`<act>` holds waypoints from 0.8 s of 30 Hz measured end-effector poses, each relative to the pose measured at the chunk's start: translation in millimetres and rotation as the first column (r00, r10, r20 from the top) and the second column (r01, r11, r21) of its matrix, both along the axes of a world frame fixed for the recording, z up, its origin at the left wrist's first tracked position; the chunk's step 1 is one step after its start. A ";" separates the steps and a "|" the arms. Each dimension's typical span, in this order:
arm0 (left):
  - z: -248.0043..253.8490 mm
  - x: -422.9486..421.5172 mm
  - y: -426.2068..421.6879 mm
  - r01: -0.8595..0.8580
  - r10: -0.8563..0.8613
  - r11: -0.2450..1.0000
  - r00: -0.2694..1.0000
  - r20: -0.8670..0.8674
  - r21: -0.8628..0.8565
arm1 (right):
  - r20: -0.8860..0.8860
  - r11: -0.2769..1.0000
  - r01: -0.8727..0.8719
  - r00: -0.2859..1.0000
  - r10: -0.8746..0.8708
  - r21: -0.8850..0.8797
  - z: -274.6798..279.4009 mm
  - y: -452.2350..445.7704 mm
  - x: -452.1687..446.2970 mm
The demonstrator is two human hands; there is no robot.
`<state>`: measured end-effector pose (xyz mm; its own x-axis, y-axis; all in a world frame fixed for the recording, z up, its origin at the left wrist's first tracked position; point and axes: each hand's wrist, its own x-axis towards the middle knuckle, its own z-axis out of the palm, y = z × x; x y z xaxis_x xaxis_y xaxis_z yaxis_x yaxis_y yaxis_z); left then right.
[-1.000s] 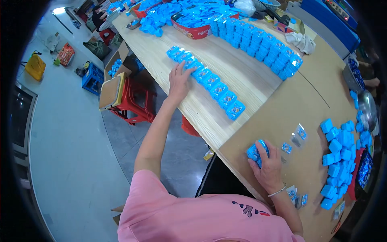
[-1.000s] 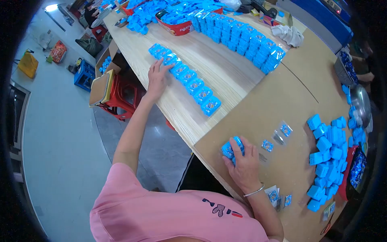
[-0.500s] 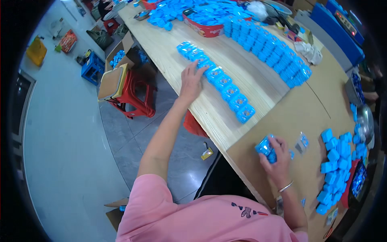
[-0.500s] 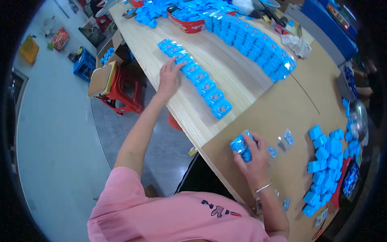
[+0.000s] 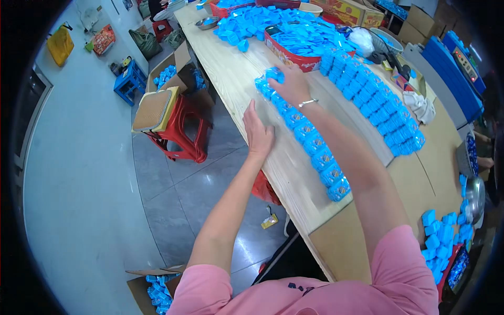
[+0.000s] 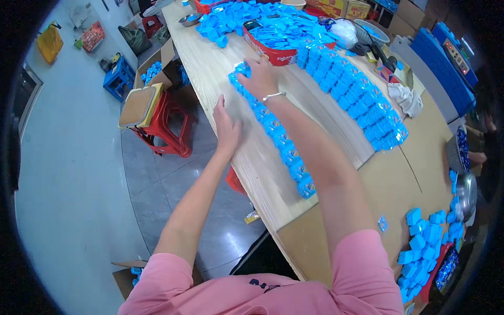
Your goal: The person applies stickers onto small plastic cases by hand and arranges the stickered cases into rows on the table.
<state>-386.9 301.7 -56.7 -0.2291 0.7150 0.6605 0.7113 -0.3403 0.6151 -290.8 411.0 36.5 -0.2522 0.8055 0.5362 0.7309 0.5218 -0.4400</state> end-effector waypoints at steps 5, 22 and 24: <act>1.3 -5.1 2.6 0.024 -0.007 0.994 0.988 0.155 -0.107 | 0.008 0.996 0.017 1.000 -0.017 0.088 -24.3 34.1 -35.3; -7.5 -13.1 1.5 0.066 0.005 0.960 0.967 0.255 -0.271 | 0.115 0.953 -0.057 0.993 0.024 0.296 24.0 8.5 32.3; -42.7 -29.8 20.4 0.134 -0.085 0.942 0.982 0.167 -0.309 | 0.132 0.975 -0.136 0.985 0.113 0.177 46.9 -43.3 110.9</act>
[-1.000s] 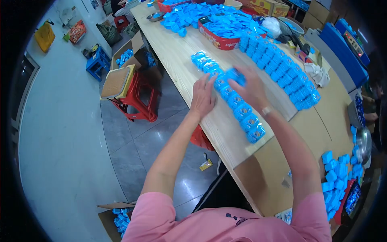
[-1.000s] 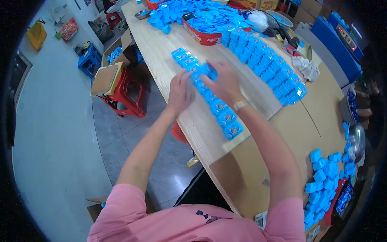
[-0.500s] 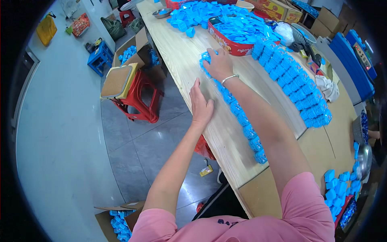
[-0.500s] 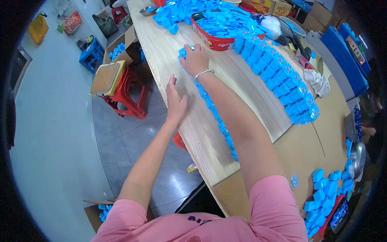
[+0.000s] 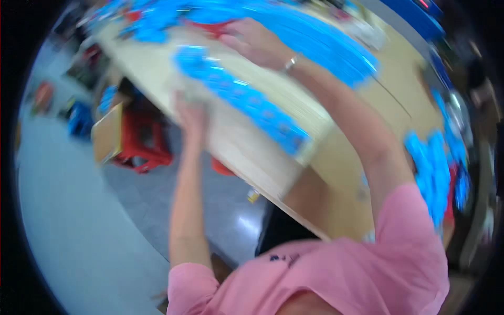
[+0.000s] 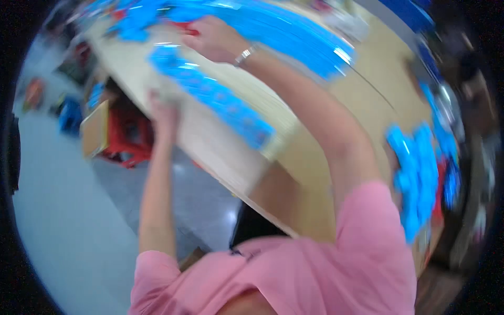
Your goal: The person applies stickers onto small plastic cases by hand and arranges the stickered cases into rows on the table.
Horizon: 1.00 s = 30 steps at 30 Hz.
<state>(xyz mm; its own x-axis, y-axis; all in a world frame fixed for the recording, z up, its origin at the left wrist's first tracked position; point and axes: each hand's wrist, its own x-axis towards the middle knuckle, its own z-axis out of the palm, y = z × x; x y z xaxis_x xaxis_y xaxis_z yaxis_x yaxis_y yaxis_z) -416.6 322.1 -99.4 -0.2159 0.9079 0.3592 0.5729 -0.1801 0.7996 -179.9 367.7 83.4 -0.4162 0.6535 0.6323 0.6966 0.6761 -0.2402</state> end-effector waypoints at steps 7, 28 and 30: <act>33.0 1.3 -6.0 -0.039 0.030 0.995 0.995 0.097 0.088 | 0.183 0.661 0.522 0.839 -0.513 -0.539 -34.1 -223.1 262.6; 103.0 382.4 -238.4 0.968 -0.807 0.207 0.252 0.533 -0.144 | -0.546 0.780 0.345 0.568 -0.616 -0.521 -83.1 -405.8 287.2; 103.5 396.5 -257.6 0.995 -0.717 0.065 0.095 0.690 -0.069 | -0.758 0.811 0.140 0.295 -0.581 -0.568 -83.9 -428.2 291.0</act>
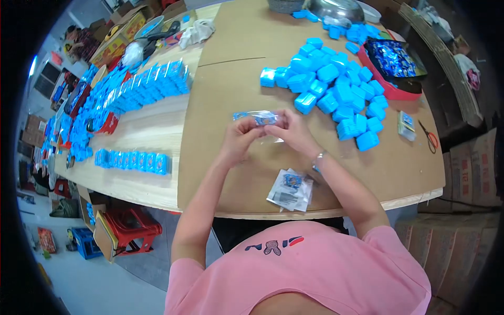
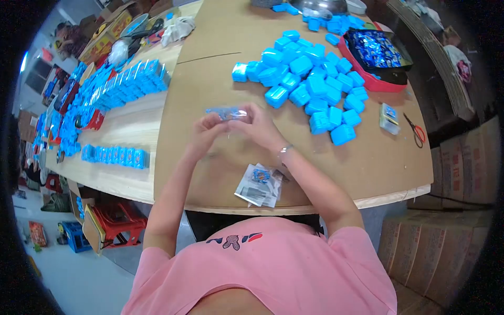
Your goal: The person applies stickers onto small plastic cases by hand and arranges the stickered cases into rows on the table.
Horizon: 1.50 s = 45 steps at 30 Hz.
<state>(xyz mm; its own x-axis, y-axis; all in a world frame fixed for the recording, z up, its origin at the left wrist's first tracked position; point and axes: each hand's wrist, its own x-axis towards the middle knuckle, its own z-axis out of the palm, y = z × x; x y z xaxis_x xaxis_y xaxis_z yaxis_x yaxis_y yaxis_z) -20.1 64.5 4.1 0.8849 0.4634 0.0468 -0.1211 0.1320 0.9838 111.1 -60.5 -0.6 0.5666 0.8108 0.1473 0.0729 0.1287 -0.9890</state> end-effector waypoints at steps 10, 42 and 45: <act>-7.7 102.0 -59.0 -0.094 0.173 0.806 0.981 -0.081 0.585 | 0.166 0.930 0.344 0.932 -0.322 -0.132 -9.1 -123.2 37.3; 24.7 1.1 -108.3 -0.198 0.208 0.978 0.960 -0.187 0.069 | -0.187 0.999 -0.016 0.982 0.008 -0.042 31.7 -116.5 3.9; 20.7 0.0 -108.7 -0.172 0.236 0.943 0.949 -0.208 0.284 | -0.295 0.998 -0.059 0.954 0.057 0.003 33.7 -115.1 1.2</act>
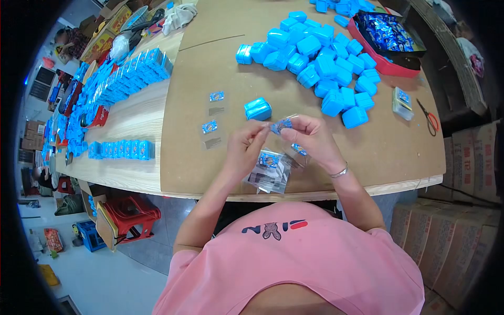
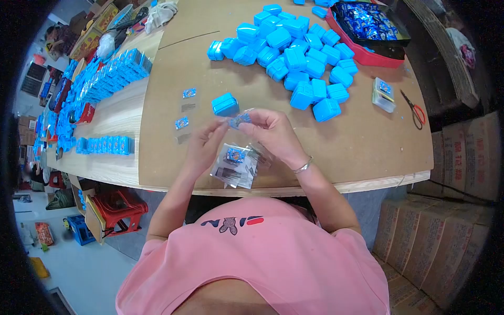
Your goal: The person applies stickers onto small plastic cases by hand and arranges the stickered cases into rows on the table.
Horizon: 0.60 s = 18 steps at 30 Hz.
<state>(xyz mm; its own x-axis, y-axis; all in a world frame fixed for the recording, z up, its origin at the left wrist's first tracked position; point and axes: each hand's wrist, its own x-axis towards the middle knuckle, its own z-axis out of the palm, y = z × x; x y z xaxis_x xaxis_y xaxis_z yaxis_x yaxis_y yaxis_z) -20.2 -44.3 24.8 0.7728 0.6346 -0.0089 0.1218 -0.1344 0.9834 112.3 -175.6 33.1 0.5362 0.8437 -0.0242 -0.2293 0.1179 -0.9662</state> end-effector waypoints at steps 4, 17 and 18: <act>-12.7 16.2 20.6 -0.142 0.067 0.732 0.988 0.136 0.667 | 0.178 0.984 0.104 0.981 -0.078 -0.146 -10.2 -2.3 10.3; -18.6 8.2 34.4 0.071 0.034 0.873 0.978 0.206 -0.482 | 0.420 0.991 0.125 0.902 -0.097 -0.039 -21.7 5.2 9.0; -16.7 7.2 33.6 0.084 0.034 0.849 0.977 0.212 -0.522 | 0.382 0.994 0.089 0.922 -0.058 -0.064 -21.3 4.2 8.8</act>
<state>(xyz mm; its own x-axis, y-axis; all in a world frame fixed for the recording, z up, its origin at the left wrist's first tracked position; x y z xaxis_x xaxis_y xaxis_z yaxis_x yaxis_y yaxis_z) -13.0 -10.6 8.1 0.8100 0.5597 -0.1751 -0.0864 0.4092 0.9083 121.1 -171.4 11.8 0.5784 0.8055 0.1289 0.1623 0.0412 -0.9859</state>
